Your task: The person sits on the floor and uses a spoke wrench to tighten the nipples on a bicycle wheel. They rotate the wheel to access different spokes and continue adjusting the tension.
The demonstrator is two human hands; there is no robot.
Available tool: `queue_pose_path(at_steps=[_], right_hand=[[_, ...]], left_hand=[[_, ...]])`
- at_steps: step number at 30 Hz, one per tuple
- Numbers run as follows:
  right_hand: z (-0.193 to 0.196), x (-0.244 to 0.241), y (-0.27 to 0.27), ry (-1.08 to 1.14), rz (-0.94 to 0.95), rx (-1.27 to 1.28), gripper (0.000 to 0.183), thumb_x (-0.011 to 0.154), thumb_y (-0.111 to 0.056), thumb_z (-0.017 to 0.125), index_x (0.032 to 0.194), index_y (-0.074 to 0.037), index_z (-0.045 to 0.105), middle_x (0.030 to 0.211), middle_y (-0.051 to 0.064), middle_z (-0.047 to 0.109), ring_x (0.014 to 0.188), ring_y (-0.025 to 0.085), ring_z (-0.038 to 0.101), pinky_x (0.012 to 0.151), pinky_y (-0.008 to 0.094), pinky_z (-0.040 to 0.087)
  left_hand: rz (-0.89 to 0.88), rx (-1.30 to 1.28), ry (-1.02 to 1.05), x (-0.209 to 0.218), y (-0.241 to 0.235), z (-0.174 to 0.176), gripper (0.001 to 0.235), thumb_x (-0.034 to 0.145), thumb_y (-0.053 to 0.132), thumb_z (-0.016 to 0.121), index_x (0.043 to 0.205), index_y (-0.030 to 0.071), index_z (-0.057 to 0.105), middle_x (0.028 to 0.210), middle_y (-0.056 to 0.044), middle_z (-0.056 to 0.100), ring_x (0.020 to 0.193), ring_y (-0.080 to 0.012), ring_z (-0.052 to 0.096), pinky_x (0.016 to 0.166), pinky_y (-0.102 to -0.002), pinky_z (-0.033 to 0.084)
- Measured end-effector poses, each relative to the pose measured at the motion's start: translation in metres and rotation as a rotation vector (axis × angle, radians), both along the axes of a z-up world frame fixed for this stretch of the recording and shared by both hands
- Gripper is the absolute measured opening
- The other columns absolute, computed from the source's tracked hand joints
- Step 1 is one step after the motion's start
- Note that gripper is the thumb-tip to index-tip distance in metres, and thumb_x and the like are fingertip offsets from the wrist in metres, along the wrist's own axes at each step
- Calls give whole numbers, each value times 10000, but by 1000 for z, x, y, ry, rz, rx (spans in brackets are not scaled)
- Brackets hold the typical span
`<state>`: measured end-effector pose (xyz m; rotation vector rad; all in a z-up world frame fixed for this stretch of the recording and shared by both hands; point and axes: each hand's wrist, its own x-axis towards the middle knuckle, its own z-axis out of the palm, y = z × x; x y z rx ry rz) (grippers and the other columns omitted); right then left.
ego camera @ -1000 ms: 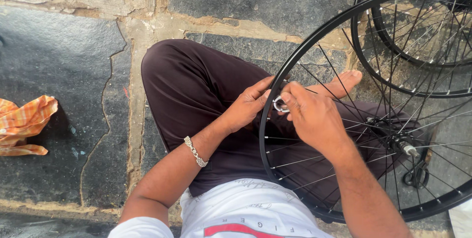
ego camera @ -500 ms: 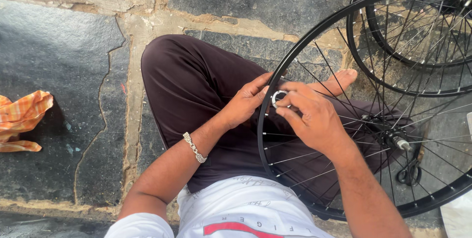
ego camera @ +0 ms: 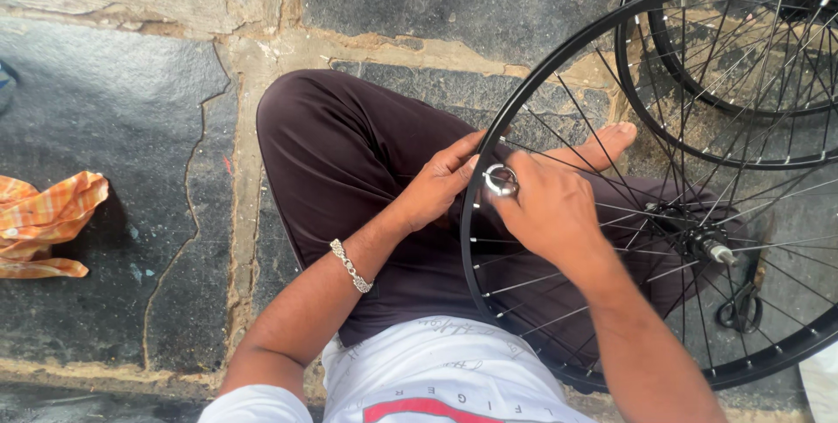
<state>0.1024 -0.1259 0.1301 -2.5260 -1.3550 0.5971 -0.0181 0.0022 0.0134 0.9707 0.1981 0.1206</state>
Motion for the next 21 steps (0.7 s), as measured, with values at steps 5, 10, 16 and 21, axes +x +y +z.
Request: queue_pose_path(at_steps=[5, 10, 16, 21], right_hand=[[14, 9, -7, 289, -86, 114, 313, 817, -238, 774, 1021, -49, 631, 825, 99, 722, 719, 315, 717, 639, 424, 532], [-1, -7, -4, -44, 124, 460, 126, 888, -63, 649, 1004, -63, 600, 1059, 94, 734, 937, 339, 717, 773, 429, 555], [7, 2, -13, 178, 130, 352, 301, 916, -221, 731, 1087, 6, 632, 970, 123, 708, 869, 371, 698, 691, 425, 542], [14, 14, -13, 288, 161, 299, 199, 937, -203, 715, 1045, -47, 656, 1018, 111, 712, 904, 355, 703, 760, 425, 543]], left_hand=[[-25, -65, 17, 0, -2, -3, 524, 1127, 289, 513, 1601, 92, 408, 1310, -14, 615, 1074, -61, 590, 916, -231, 534], [-3, -74, 55, 0, -2, -10, 527, 1109, 284, 524, 1590, 91, 427, 1257, -4, 605, 946, -62, 564, 785, -239, 539], [13, -71, -10, -2, -3, -13, 490, 1135, 262, 524, 1577, 68, 443, 1295, -21, 627, 1136, -59, 597, 986, -239, 528], [15, -91, 28, -1, -3, -9, 493, 1127, 254, 523, 1577, 67, 449, 1220, -11, 634, 1030, -60, 583, 902, -242, 530]])
